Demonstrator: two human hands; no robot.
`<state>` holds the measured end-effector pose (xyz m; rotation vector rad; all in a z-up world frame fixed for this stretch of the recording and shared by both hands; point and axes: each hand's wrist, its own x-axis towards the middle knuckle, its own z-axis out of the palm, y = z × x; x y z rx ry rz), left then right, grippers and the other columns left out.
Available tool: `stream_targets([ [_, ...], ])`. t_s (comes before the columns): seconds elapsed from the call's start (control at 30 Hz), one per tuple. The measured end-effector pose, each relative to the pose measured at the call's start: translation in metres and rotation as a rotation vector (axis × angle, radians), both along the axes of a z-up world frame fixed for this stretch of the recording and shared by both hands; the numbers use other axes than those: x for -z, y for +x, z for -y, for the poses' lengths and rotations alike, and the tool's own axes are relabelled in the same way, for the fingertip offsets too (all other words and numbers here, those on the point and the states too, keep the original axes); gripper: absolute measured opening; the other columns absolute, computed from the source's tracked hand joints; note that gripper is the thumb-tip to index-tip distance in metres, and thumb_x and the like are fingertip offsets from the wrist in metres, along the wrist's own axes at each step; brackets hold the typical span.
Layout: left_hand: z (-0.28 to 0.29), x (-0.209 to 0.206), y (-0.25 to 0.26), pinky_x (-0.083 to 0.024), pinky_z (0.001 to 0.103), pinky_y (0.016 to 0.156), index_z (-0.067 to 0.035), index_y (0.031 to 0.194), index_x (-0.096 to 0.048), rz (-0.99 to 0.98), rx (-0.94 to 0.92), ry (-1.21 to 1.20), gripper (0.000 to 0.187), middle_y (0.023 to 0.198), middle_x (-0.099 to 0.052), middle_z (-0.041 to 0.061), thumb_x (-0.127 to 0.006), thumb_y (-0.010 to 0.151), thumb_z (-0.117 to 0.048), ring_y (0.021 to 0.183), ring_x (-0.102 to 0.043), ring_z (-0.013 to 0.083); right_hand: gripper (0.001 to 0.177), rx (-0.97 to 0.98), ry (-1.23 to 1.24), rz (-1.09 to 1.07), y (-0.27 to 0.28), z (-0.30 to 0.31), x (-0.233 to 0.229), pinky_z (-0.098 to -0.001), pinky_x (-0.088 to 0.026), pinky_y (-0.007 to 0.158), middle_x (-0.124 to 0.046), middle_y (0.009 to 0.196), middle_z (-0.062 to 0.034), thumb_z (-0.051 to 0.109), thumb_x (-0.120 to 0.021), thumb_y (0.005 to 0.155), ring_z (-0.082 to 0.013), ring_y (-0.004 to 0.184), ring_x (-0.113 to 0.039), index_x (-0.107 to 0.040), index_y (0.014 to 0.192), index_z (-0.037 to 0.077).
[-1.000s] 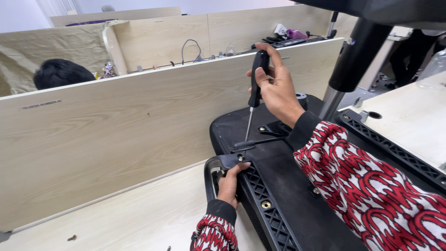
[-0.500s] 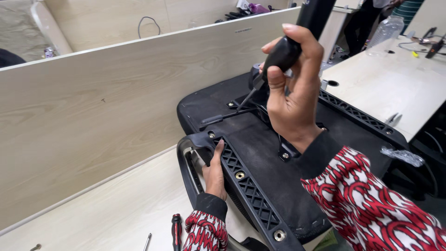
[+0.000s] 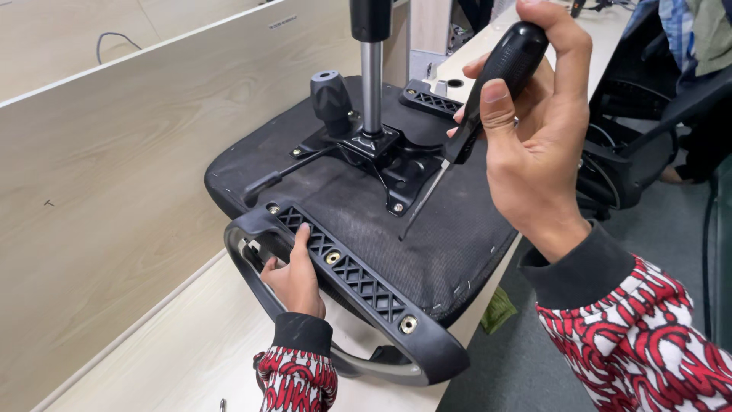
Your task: The person uses a screwdriver to fasten screws into the underside of an office chair seat, securing the armrests and base plate. The person repeatedly picks up screws from the table and tightens them into place.
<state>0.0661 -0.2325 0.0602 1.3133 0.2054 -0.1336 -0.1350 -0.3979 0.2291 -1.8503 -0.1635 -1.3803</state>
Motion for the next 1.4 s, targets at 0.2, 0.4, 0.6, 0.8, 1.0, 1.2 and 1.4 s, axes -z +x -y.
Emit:
stream_targets([
  [0.2, -0.020, 0.001, -0.020, -0.044, 0.042, 0.093, 0.004, 0.139, -0.035, 0.083, -0.008, 0.268, 0.100, 0.125, -0.051, 0.021, -0.089, 0.070, -0.043, 0.114, -0.055, 0.0312, 0.044, -0.021, 0.075, -0.003, -0.015, -0.014, 0.011, -0.0314, -0.069, 0.085, -0.058, 0.121, -0.0108, 0.023, -0.058, 0.122, -0.0145, 0.090, -0.066, -0.026, 0.151, 0.016],
  [0.4, -0.041, -0.042, 0.026, -0.041, 0.047, 0.105, 0.005, 0.137, -0.045, 0.863, -0.307, 0.714, 0.089, 0.128, -0.054, 0.023, -0.093, 0.073, -0.034, 0.124, -0.050, 0.0353, 0.040, -0.036, 0.033, -0.006, 0.009, -0.029, 0.001, -0.0325, -0.068, 0.084, -0.061, 0.118, -0.0107, 0.020, -0.056, 0.121, -0.0161, 0.091, -0.070, -0.028, 0.148, 0.015],
  [0.6, -0.046, -0.077, 0.058, -0.055, 0.033, 0.075, -0.004, 0.122, -0.066, 0.886, 0.216, 0.580, 0.059, 0.104, -0.076, 0.009, -0.088, 0.071, -0.025, 0.081, -0.067, 0.0203, 0.039, -0.062, 0.054, 0.013, 0.032, -0.046, 0.001, -0.0304, -0.069, 0.082, -0.062, 0.115, -0.0093, 0.016, -0.057, 0.121, -0.0142, 0.087, -0.067, -0.029, 0.148, 0.014],
  [0.8, -0.045, -0.070, 0.075, -0.056, 0.024, 0.071, -0.004, 0.110, -0.073, 0.851, 0.298, 0.273, 0.029, 0.097, -0.079, 0.005, -0.076, 0.081, -0.001, 0.078, -0.069, 0.0087, 0.046, -0.052, 0.116, 0.053, 0.052, -0.061, 0.002, -0.0298, -0.070, 0.089, -0.061, 0.120, -0.0102, 0.011, -0.065, 0.119, -0.0133, 0.098, -0.067, -0.029, 0.146, 0.015],
  [1.0, -0.054, -0.069, 0.090, -0.056, 0.024, 0.070, -0.002, 0.098, -0.073, 0.873, 0.260, 0.241, 0.018, 0.092, -0.079, 0.005, -0.076, 0.082, 0.005, 0.084, -0.074, 0.0088, 0.053, -0.095, 0.047, 0.024, 0.065, -0.078, 0.006, -0.0312, -0.066, 0.100, -0.059, 0.126, -0.0139, -0.001, -0.072, 0.111, -0.0175, 0.105, -0.069, -0.029, 0.139, 0.015],
  [1.2, -0.057, -0.072, 0.083, -0.055, 0.024, 0.068, -0.004, 0.094, -0.074, 0.880, 0.177, 0.301, 0.017, 0.087, -0.080, 0.005, -0.074, 0.080, 0.006, 0.083, -0.076, 0.0096, 0.052, -0.117, -0.045, 0.037, 0.093, -0.095, 0.007, -0.0331, -0.065, 0.106, -0.061, 0.124, -0.0141, -0.007, -0.072, 0.108, -0.0197, 0.110, -0.070, -0.030, 0.133, 0.012],
  [1.4, -0.060, -0.070, 0.079, -0.054, 0.029, 0.066, -0.005, 0.094, -0.075, 0.829, 0.100, 0.464, 0.013, 0.088, -0.080, 0.006, -0.075, 0.082, -0.004, 0.068, -0.073, 0.0153, 0.052, -0.180, -0.116, -0.009, 0.113, -0.093, 0.002, -0.0355, -0.064, 0.107, -0.060, 0.126, -0.0131, -0.009, -0.069, 0.105, -0.0225, 0.117, -0.071, -0.031, 0.134, 0.012],
])
